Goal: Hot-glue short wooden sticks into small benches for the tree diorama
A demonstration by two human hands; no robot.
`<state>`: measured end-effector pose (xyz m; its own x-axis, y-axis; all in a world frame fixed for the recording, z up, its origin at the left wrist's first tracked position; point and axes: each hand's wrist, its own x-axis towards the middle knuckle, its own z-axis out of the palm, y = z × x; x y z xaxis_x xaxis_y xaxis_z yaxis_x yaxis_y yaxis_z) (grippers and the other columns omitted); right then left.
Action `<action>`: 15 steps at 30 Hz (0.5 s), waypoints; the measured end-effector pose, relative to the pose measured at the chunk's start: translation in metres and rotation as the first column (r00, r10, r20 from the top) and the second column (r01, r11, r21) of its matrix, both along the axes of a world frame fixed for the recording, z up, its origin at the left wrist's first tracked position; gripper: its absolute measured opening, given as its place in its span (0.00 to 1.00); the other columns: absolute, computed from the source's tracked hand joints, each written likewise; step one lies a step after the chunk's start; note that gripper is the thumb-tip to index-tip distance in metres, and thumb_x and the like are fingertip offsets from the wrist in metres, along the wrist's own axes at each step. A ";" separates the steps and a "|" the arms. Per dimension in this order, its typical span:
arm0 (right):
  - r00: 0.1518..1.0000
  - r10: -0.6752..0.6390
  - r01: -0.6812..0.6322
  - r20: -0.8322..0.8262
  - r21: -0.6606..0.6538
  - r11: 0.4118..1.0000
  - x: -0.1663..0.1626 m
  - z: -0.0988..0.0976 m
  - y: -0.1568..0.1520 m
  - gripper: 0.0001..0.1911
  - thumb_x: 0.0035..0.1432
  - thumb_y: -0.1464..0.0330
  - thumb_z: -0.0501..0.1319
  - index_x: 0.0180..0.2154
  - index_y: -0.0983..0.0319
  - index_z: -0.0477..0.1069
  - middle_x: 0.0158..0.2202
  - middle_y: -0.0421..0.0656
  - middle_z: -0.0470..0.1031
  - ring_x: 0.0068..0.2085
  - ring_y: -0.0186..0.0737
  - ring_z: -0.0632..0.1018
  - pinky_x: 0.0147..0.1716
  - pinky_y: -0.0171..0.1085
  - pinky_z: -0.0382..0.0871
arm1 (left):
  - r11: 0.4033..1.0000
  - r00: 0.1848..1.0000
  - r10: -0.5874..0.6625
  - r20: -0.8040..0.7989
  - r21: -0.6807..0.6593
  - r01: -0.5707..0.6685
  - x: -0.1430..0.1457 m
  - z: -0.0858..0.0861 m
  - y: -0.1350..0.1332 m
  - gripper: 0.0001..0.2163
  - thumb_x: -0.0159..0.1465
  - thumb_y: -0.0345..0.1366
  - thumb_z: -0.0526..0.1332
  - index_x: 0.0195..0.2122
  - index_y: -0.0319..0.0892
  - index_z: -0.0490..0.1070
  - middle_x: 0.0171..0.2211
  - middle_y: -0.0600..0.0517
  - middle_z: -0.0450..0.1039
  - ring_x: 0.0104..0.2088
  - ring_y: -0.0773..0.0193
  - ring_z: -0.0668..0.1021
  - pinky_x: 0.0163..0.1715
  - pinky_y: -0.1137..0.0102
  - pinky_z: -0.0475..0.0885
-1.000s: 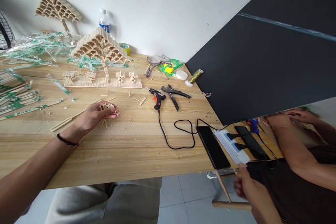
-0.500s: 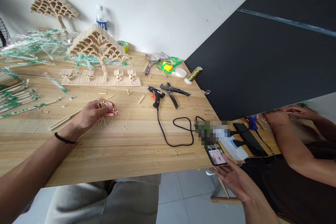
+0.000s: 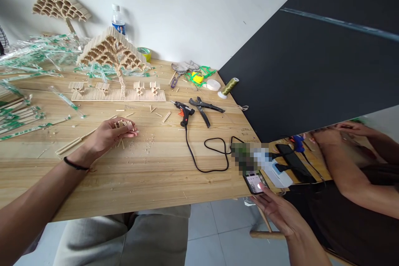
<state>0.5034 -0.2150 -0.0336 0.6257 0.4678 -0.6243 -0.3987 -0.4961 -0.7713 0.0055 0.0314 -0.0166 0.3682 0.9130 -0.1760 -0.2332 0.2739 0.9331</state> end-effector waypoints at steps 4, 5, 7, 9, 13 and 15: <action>0.994 -0.057 0.058 -0.089 0.007 0.998 -0.004 0.003 0.002 0.13 0.59 0.82 0.65 0.38 0.58 0.74 0.34 0.42 0.85 0.33 0.42 0.87 0.38 0.37 0.89 | 1.000 1.000 0.002 0.000 -0.012 -0.002 0.001 0.003 -0.001 0.18 0.52 0.43 0.80 0.37 0.37 0.81 0.35 0.46 0.84 0.38 0.58 0.85 0.47 0.64 0.80; 0.991 -0.079 0.081 -0.106 0.012 0.997 -0.004 0.004 0.002 0.13 0.60 0.83 0.64 0.39 0.58 0.74 0.34 0.42 0.85 0.32 0.41 0.87 0.36 0.36 0.89 | 1.000 1.000 0.002 -0.001 -0.013 -0.002 0.001 0.004 -0.001 0.18 0.52 0.43 0.81 0.37 0.37 0.81 0.34 0.46 0.84 0.38 0.58 0.85 0.47 0.64 0.80; 0.987 -0.110 0.112 -0.121 0.013 0.994 -0.006 0.005 0.003 0.14 0.61 0.83 0.62 0.40 0.59 0.74 0.33 0.42 0.84 0.30 0.41 0.87 0.33 0.34 0.88 | 1.000 1.000 0.004 -0.006 -0.012 -0.004 0.001 0.004 -0.001 0.18 0.51 0.43 0.81 0.36 0.36 0.81 0.34 0.46 0.83 0.37 0.58 0.85 0.46 0.64 0.80; 0.986 -0.111 0.113 -0.120 0.011 0.994 -0.007 0.006 0.004 0.14 0.62 0.83 0.61 0.38 0.59 0.74 0.31 0.41 0.84 0.30 0.41 0.86 0.31 0.34 0.88 | 1.000 1.000 0.003 -0.009 -0.012 -0.003 0.001 0.004 -0.001 0.18 0.51 0.43 0.81 0.36 0.37 0.81 0.34 0.46 0.83 0.38 0.57 0.85 0.46 0.63 0.80; 0.987 -0.101 0.105 -0.126 0.023 0.994 -0.011 0.009 0.005 0.15 0.61 0.84 0.62 0.39 0.58 0.75 0.32 0.41 0.84 0.30 0.41 0.86 0.32 0.34 0.89 | 1.000 1.000 0.007 -0.017 -0.006 -0.007 0.001 0.004 -0.002 0.18 0.51 0.43 0.80 0.36 0.37 0.81 0.34 0.46 0.83 0.38 0.57 0.84 0.45 0.64 0.79; 0.984 -0.120 0.125 -0.133 0.026 0.992 -0.013 0.010 0.006 0.14 0.62 0.83 0.61 0.41 0.58 0.75 0.32 0.41 0.84 0.29 0.40 0.86 0.32 0.34 0.88 | 1.000 1.000 0.005 -0.020 0.001 -0.005 0.001 0.005 -0.003 0.18 0.51 0.43 0.81 0.35 0.37 0.82 0.34 0.46 0.83 0.37 0.58 0.84 0.45 0.64 0.79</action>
